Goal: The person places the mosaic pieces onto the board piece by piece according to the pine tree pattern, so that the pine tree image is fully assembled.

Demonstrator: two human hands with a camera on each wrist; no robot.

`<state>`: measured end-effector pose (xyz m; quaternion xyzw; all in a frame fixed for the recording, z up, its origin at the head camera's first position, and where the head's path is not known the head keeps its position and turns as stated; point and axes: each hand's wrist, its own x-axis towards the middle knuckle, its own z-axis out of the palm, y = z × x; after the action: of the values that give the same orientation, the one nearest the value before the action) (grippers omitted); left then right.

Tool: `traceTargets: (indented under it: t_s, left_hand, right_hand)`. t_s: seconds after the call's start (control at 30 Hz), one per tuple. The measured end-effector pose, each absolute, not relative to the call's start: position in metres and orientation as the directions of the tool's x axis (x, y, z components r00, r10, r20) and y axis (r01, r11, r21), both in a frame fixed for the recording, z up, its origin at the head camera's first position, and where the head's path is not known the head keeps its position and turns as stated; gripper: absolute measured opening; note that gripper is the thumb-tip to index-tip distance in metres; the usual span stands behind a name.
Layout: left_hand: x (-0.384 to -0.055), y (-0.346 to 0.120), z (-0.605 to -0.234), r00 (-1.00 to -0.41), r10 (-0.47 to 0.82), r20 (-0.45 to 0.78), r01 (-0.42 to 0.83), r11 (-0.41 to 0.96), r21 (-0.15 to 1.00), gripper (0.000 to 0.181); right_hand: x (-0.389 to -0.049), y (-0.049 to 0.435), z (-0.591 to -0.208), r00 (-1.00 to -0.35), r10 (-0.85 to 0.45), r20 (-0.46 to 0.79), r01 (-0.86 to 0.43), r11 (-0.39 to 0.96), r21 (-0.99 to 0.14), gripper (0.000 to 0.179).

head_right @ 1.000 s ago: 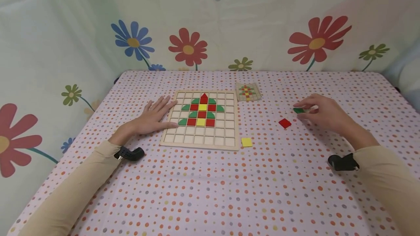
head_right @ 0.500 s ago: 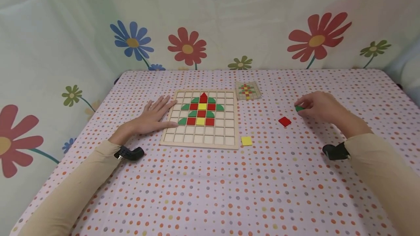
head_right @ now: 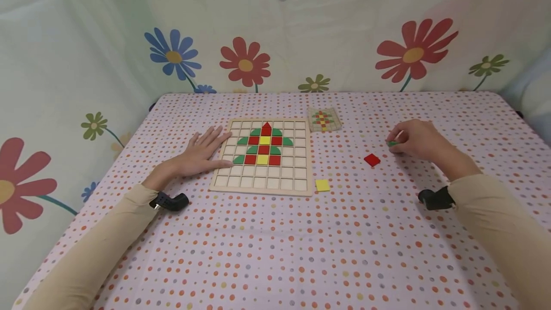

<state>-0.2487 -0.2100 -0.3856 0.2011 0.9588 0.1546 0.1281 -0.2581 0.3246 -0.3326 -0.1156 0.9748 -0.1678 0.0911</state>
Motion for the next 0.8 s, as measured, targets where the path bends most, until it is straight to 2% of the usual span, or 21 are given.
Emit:
traceTargets:
  t_s: [0.2,0.33,0.63,0.8]
  left_hand:
    - [-0.248,-0.211,-0.385,-0.887,0.426,-0.179,0.349,0.872,0.344,0.106]
    - [-0.248,-0.211,-0.386,-0.885,0.432,-0.175,0.356,0.868,0.345,0.106]
    - [-0.249,-0.209,-0.386,-0.885,0.427,-0.184,0.348,0.871,0.347,0.108]
    - [-0.250,-0.209,-0.387,-0.889,0.420,-0.181,0.345,0.876,0.337,0.107]
  right_hand:
    - [-0.254,0.293,-0.328,-0.933,-0.348,-0.089,-0.304,0.897,-0.321,0.013]
    - [-0.247,0.258,-0.322,-0.922,-0.385,-0.036,-0.344,0.859,-0.379,0.009]
    - [-0.231,0.194,-0.317,-0.858,-0.512,0.046,-0.459,0.722,-0.518,0.023]
    - [-0.227,0.179,-0.316,-0.820,-0.567,0.078,-0.504,0.650,-0.569,0.013]
